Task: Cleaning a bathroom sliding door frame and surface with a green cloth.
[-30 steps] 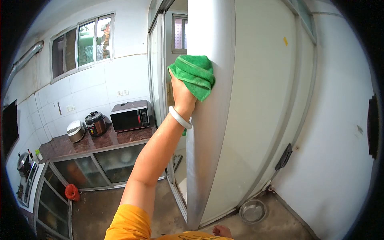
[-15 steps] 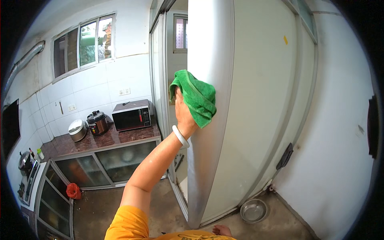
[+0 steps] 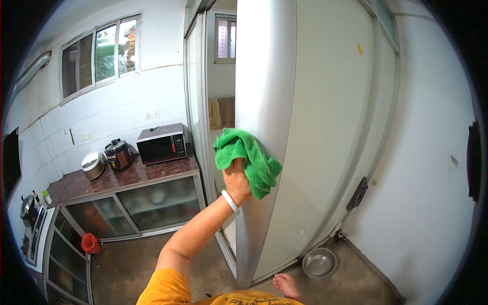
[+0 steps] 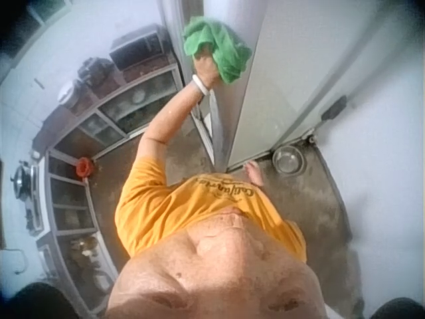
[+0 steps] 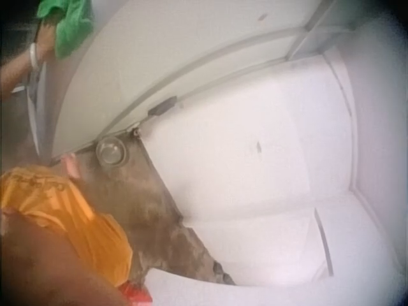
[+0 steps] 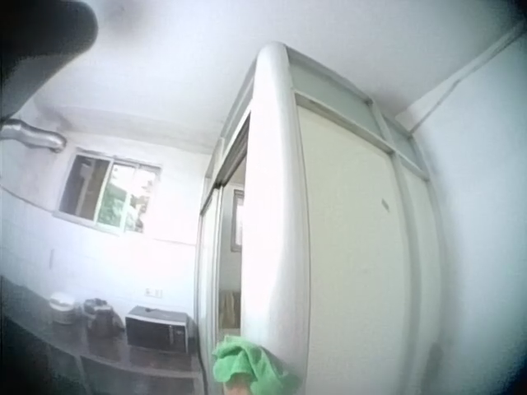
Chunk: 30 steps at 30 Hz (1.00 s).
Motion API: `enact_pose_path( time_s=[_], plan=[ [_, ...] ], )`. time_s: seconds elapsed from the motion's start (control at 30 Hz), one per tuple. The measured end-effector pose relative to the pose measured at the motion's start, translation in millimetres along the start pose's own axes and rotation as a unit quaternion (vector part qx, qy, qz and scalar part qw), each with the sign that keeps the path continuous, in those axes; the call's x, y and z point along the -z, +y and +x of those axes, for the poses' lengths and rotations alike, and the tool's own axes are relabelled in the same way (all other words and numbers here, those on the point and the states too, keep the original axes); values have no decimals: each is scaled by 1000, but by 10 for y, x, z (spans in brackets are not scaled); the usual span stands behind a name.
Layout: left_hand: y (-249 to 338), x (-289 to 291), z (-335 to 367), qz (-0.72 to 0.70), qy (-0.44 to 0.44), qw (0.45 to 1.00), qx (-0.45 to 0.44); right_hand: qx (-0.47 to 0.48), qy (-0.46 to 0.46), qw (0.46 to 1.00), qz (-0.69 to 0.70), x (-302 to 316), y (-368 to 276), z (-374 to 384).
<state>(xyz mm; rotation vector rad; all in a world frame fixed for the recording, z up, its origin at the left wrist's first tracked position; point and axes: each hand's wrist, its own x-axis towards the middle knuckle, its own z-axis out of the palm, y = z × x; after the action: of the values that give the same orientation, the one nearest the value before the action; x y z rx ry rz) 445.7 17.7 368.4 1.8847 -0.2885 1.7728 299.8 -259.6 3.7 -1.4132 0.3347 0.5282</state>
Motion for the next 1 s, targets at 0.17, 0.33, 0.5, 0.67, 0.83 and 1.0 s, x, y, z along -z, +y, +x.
enact_pose_path(
  time_s=[0.17, 0.33, 0.5, 0.67, 0.83, 1.0],
  plan=[
    [-249, 64, -732, 43, -52, 998, 11, 208, 1, 976, -65, -431, -1013, -109],
    [-268, 121, -1357, 50, -119, 991, 19, 467, 6, 870, -159, -721, -2118, -395],
    [-263, 349, -1592, 17, -160, 985, 59, 656, 60, 720, -220, -1214, -3048, -872],
    [-275, 308, -1789, -25, -224, 967, 117, 744, 183, 522, -376, -1649, -3496, -1189],
    [-266, 243, -1724, -84, -250, 950, 164, 747, 335, 317, -478, -1889, -3811, -1141],
    [-286, 164, -1680, -144, -169, 954, 202, 729, 372, 244, -520, -1916, -3946, -1127]
  ],
)
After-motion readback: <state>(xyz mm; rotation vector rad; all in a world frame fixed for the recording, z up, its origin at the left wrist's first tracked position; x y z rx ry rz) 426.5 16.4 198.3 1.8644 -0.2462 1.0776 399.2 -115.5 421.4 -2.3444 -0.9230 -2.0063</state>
